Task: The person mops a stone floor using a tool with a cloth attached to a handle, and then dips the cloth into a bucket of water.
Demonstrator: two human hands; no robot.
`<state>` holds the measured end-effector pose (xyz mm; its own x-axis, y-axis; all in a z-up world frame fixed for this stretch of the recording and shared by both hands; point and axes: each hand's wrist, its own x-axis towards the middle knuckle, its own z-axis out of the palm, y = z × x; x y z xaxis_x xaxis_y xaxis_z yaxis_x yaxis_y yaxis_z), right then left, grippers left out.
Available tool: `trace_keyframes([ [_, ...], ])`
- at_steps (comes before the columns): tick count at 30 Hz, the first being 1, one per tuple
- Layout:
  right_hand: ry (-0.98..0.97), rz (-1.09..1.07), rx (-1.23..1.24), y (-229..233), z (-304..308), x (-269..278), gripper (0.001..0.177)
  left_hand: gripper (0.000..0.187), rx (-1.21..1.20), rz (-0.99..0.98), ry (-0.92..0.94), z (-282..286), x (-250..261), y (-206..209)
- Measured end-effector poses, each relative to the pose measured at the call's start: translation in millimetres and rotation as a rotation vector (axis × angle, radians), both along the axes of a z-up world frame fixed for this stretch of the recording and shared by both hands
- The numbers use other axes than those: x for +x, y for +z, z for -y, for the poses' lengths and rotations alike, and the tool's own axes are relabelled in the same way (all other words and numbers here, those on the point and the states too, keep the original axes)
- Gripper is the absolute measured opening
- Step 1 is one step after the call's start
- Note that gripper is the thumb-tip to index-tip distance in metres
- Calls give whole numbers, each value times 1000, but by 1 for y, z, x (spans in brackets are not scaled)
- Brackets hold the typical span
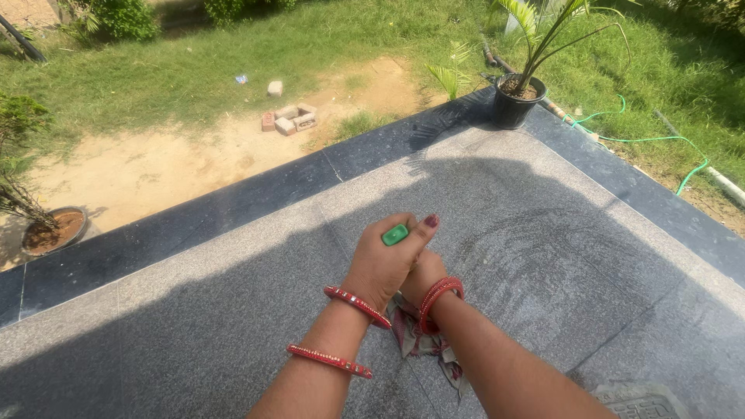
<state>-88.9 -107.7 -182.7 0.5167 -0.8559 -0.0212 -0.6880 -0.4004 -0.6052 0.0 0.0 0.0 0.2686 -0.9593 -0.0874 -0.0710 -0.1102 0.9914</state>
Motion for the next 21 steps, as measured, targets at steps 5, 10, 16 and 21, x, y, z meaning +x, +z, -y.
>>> trace_keyframes([
  [5, 80, 19, 79, -7, 0, 1, 25, 36, -138, -53, 119, -7, -4, -56],
  [10, 77, 334, 476, -74, 20, -36, 32, 21, -294, 21, 217, -21, -45, -116],
  [16, 132, -37, 300, -58, 55, -35, 20, 25, -202, 129, 107, 11, -38, -135],
  [21, 54, -137, 324, -31, 90, -14, 22, 23, -146, 94, 34, 56, -12, -135],
])
